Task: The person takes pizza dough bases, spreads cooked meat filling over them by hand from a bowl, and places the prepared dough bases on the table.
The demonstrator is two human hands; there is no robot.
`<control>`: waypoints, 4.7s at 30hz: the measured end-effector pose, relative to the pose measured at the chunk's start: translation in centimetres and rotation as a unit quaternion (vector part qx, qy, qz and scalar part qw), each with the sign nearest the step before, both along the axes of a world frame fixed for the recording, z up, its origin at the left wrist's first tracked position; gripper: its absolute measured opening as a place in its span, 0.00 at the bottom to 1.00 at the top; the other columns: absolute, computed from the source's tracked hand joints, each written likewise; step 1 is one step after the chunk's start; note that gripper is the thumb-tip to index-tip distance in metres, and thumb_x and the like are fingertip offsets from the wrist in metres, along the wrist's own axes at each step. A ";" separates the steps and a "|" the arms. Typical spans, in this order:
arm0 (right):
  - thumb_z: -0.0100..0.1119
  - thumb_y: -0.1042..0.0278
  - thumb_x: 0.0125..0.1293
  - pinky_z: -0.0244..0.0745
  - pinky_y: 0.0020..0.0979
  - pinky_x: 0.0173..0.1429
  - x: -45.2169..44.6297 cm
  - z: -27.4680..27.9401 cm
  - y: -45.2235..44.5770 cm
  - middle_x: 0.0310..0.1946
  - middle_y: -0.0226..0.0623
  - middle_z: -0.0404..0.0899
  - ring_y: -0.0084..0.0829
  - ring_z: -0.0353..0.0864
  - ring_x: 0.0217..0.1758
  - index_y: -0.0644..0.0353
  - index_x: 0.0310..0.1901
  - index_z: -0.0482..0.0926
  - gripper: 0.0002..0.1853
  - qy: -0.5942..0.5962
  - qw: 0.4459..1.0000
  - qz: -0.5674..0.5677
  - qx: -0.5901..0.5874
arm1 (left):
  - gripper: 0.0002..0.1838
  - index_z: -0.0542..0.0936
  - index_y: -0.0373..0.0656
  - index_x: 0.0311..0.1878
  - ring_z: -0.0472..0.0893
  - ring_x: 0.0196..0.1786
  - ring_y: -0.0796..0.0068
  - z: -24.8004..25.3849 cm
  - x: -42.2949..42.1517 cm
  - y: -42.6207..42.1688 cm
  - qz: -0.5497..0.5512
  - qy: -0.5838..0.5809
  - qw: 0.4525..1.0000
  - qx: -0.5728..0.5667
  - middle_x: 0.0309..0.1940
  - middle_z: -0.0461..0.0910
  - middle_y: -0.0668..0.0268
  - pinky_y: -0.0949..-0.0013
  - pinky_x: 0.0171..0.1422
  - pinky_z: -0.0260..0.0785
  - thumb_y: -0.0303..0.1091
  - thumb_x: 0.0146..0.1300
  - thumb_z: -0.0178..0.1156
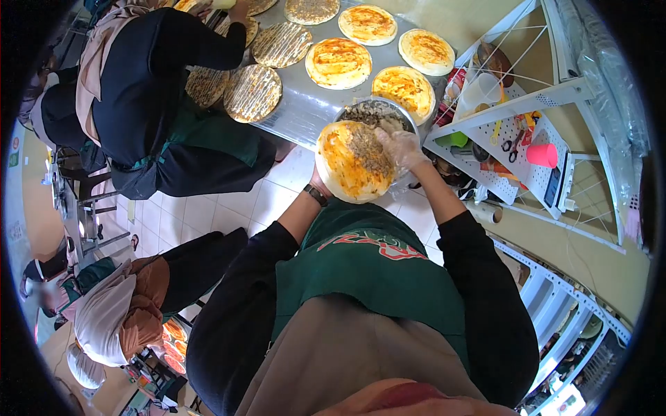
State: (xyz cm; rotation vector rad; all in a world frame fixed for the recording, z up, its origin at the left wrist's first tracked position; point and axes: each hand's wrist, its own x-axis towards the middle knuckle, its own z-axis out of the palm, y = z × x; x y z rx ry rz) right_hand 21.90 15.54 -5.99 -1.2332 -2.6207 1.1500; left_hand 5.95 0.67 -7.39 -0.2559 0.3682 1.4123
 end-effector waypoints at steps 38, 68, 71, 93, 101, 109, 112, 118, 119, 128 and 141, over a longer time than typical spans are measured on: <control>0.54 0.46 0.60 0.71 0.38 0.61 -1.3 -1.4 -0.7 0.66 0.50 0.65 0.45 0.70 0.65 0.47 0.67 0.66 0.33 -0.175 0.977 -0.007 0.121 | 0.30 0.65 0.44 0.68 0.70 0.65 0.55 -2.5 -2.7 -1.2 0.082 -0.052 0.991 0.094 0.65 0.68 0.55 0.48 0.70 0.62 0.54 0.72 0.40; 0.52 0.41 0.64 0.50 0.37 0.76 -1.6 4.6 -3.7 0.72 0.50 0.53 0.49 0.53 0.75 0.59 0.66 0.66 0.36 0.088 0.995 0.038 -0.013 | 0.33 0.62 0.48 0.70 0.67 0.68 0.54 -1.2 -1.4 1.7 0.051 -0.080 0.991 0.091 0.68 0.65 0.56 0.44 0.70 0.59 0.59 0.70 0.37; 0.50 0.45 0.67 0.44 0.45 0.77 0.4 1.0 -4.4 0.71 0.51 0.55 0.48 0.50 0.76 0.57 0.69 0.62 0.34 0.121 0.967 0.162 0.153 | 0.33 0.65 0.46 0.68 0.70 0.65 0.55 -0.8 -1.5 1.5 0.060 -0.056 0.995 0.064 0.65 0.69 0.55 0.46 0.69 0.62 0.59 0.70 0.37; 0.46 0.41 0.68 0.57 0.38 0.71 1.2 -2.5 -1.3 0.63 0.58 0.66 0.50 0.64 0.68 0.70 0.62 0.67 0.36 0.091 0.985 -0.136 0.047 | 0.35 0.66 0.44 0.67 0.71 0.64 0.55 0.3 -1.0 4.1 0.068 -0.059 0.992 0.083 0.64 0.70 0.55 0.47 0.69 0.62 0.61 0.69 0.39; 0.27 0.26 0.66 0.60 0.48 0.71 -0.4 0.8 -3.8 0.69 0.42 0.60 0.42 0.63 0.70 0.62 0.71 0.54 0.46 0.403 0.594 -0.339 -0.608 | 0.33 0.65 0.45 0.69 0.69 0.66 0.51 -2.4 0.4 3.4 0.111 -0.027 0.991 0.074 0.66 0.67 0.54 0.45 0.71 0.59 0.58 0.70 0.38; 0.22 0.36 0.73 0.63 0.44 0.70 -1.1 3.2 0.0 0.67 0.41 0.64 0.39 0.66 0.68 0.61 0.68 0.60 0.38 0.400 0.665 -0.325 -0.541 | 0.27 0.66 0.42 0.67 0.74 0.62 0.58 -0.9 -0.6 3.5 0.014 -0.033 0.996 0.077 0.62 0.72 0.55 0.50 0.66 0.67 0.48 0.73 0.35; 0.25 0.38 0.74 0.69 0.44 0.64 -1.1 -0.4 1.8 0.63 0.40 0.69 0.37 0.71 0.64 0.61 0.69 0.59 0.36 0.370 0.729 -0.318 -0.480 | 0.30 0.64 0.44 0.68 0.72 0.63 0.57 0.9 -0.8 3.5 -0.002 0.123 0.991 -0.049 0.63 0.70 0.55 0.49 0.67 0.66 0.54 0.72 0.36; 0.46 0.48 0.69 0.75 0.44 0.53 -2.0 -1.7 4.3 0.51 0.49 0.79 0.43 0.78 0.55 0.61 0.59 0.72 0.27 -0.179 0.971 0.116 0.108 | 0.41 0.63 0.46 0.70 0.69 0.66 0.52 -1.2 -2.4 1.5 0.024 -0.191 0.972 0.136 0.66 0.67 0.54 0.45 0.70 0.61 0.69 0.64 0.41; 0.54 0.53 0.62 0.76 0.42 0.52 -1.5 -4.3 4.5 0.49 0.54 0.77 0.46 0.77 0.55 0.59 0.54 0.74 0.23 -0.043 0.987 -0.111 -0.110 | 0.44 0.63 0.47 0.70 0.69 0.66 0.51 -1.4 -2.7 1.3 0.036 -0.188 0.976 0.104 0.67 0.66 0.54 0.43 0.70 0.59 0.73 0.62 0.41; 0.61 0.67 0.51 0.73 0.45 0.57 -1.5 -6.7 -1.7 0.53 0.47 0.72 0.51 0.75 0.52 0.51 0.54 0.74 0.25 -0.152 0.976 0.007 0.158 | 0.47 0.62 0.48 0.70 0.66 0.67 0.49 -0.3 -3.7 1.0 0.122 0.021 0.992 0.015 0.69 0.63 0.55 0.41 0.70 0.57 0.76 0.60 0.38; 0.68 0.66 0.58 0.76 0.25 0.43 -1.2 1.5 1.5 0.39 0.31 0.83 0.23 0.79 0.37 0.61 0.49 0.80 0.18 0.264 0.872 -0.070 -0.405 | 0.46 0.60 0.49 0.71 0.65 0.69 0.49 0.8 -1.9 3.1 0.091 -0.002 0.996 0.027 0.69 0.62 0.54 0.40 0.71 0.55 0.76 0.61 0.35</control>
